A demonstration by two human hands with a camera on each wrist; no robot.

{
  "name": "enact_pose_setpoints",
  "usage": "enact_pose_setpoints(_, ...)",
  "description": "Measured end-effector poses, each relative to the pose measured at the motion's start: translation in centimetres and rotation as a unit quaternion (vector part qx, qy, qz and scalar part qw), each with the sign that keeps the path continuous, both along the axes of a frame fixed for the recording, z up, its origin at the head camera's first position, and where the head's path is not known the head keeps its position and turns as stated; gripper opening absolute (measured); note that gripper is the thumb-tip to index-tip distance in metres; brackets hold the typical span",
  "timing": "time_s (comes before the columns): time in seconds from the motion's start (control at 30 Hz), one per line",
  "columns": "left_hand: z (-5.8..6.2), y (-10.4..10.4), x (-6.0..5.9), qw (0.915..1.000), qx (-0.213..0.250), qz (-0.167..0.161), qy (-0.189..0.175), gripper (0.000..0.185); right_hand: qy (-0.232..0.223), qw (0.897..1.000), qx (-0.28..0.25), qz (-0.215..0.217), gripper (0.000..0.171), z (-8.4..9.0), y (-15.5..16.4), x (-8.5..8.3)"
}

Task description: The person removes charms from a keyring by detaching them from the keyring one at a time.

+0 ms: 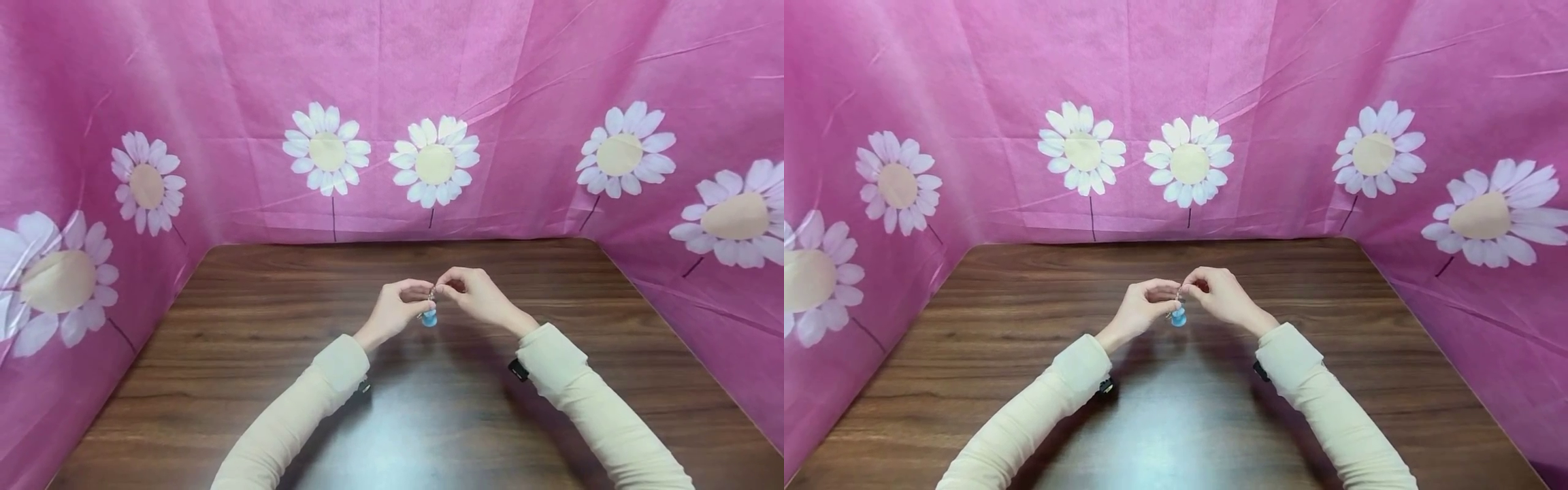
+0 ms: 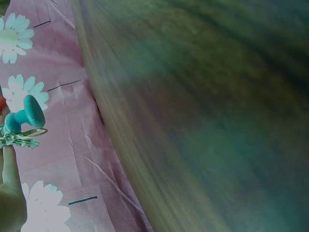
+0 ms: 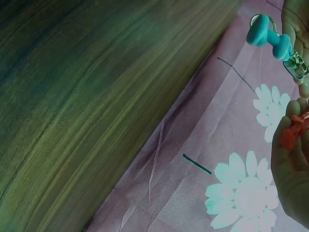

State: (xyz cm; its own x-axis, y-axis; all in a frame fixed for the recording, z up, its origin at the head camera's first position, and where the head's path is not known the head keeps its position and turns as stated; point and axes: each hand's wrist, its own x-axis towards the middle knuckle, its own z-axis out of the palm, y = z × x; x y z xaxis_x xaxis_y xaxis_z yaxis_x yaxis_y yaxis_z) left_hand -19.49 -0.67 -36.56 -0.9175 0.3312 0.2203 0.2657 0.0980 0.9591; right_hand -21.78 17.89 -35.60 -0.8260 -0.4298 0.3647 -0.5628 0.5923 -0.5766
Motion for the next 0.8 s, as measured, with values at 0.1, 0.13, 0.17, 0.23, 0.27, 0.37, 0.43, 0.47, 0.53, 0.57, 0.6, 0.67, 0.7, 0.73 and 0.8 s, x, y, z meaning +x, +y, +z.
enact_pose_setpoints(0.1, -0.17, 0.01, -0.08, 0.9999, 0.011, -0.009, -0.01, 0.03, -0.009, 1.0, 0.001, 0.0, 0.006, 0.1, -0.07, 0.1)
enact_pose_setpoints(0.13, -0.2, 0.01, -0.09, 0.9998, 0.013, -0.012, -0.013, 0.031, -0.01, 1.0, 0.002, -0.002, 0.006, 0.12, -0.08, 0.13)
enact_pose_setpoints(0.17, -0.22, 0.01, -0.11, 0.9997, 0.013, -0.016, -0.015, 0.031, -0.011, 1.0, 0.002, -0.004, 0.006, 0.13, -0.08, 0.15)
enact_pose_setpoints(0.23, -0.24, 0.05, -0.11, 0.9994, 0.013, -0.023, -0.022, 0.031, -0.009, 1.0, 0.0, -0.006, 0.005, 0.11, -0.03, 0.11)
enact_pose_setpoints(0.27, -0.26, 0.08, -0.1, 0.9993, 0.012, -0.025, -0.025, 0.03, -0.005, 1.0, -0.002, -0.005, 0.005, 0.1, -0.02, 0.08)
enact_pose_setpoints(0.37, -0.26, 0.15, -0.11, 0.9987, 0.011, -0.033, -0.036, 0.03, 0.003, 1.0, -0.009, -0.001, 0.005, 0.19, -0.05, -0.03)
enact_pose_setpoints(0.43, -0.27, 0.17, -0.17, 0.9985, 0.012, -0.036, -0.039, 0.03, 0.01, 1.0, -0.01, 0.0, 0.005, 0.28, -0.08, -0.14)
enact_pose_setpoints(0.47, -0.26, 0.17, -0.21, 0.9985, 0.012, -0.036, -0.038, 0.03, 0.012, 1.0, -0.01, 0.0, 0.005, 0.32, -0.08, -0.19)
enact_pose_setpoints(0.53, -0.21, 0.15, -0.3, 0.9987, 0.013, -0.036, -0.033, 0.029, 0.012, 1.0, -0.011, -0.003, 0.005, 0.43, -0.09, -0.25)
enact_pose_setpoints(0.57, -0.19, 0.1, -0.33, 0.9988, 0.013, -0.035, -0.03, 0.029, 0.01, 1.0, -0.013, -0.003, 0.005, 0.46, -0.06, -0.28)
enact_pose_setpoints(0.6, -0.16, 0.04, -0.36, 0.999, 0.012, -0.034, -0.028, 0.029, 0.004, 1.0, -0.015, -0.004, 0.005, 0.46, -0.03, -0.31)
enact_pose_setpoints(0.67, -0.15, -0.1, -0.4, 0.9992, 0.01, -0.032, -0.02, 0.028, -0.014, 1.0, -0.018, -0.003, 0.006, 0.34, 0.07, -0.38)
enact_pose_setpoints(0.7, -0.14, -0.2, -0.39, 0.9993, 0.008, -0.031, -0.019, 0.028, -0.022, 1.0, -0.017, 0.0, 0.007, 0.24, 0.13, -0.44)
enact_pose_setpoints(0.73, -0.15, -0.3, -0.39, 0.9994, 0.005, -0.029, -0.019, 0.028, -0.033, 0.999, -0.016, 0.004, 0.008, 0.09, 0.21, -0.52)
enact_pose_setpoints(0.8, -0.2, -0.52, -0.36, 0.9995, -0.001, -0.027, -0.018, 0.028, -0.051, 0.999, -0.008, 0.005, 0.011, -0.21, 0.37, -0.68)
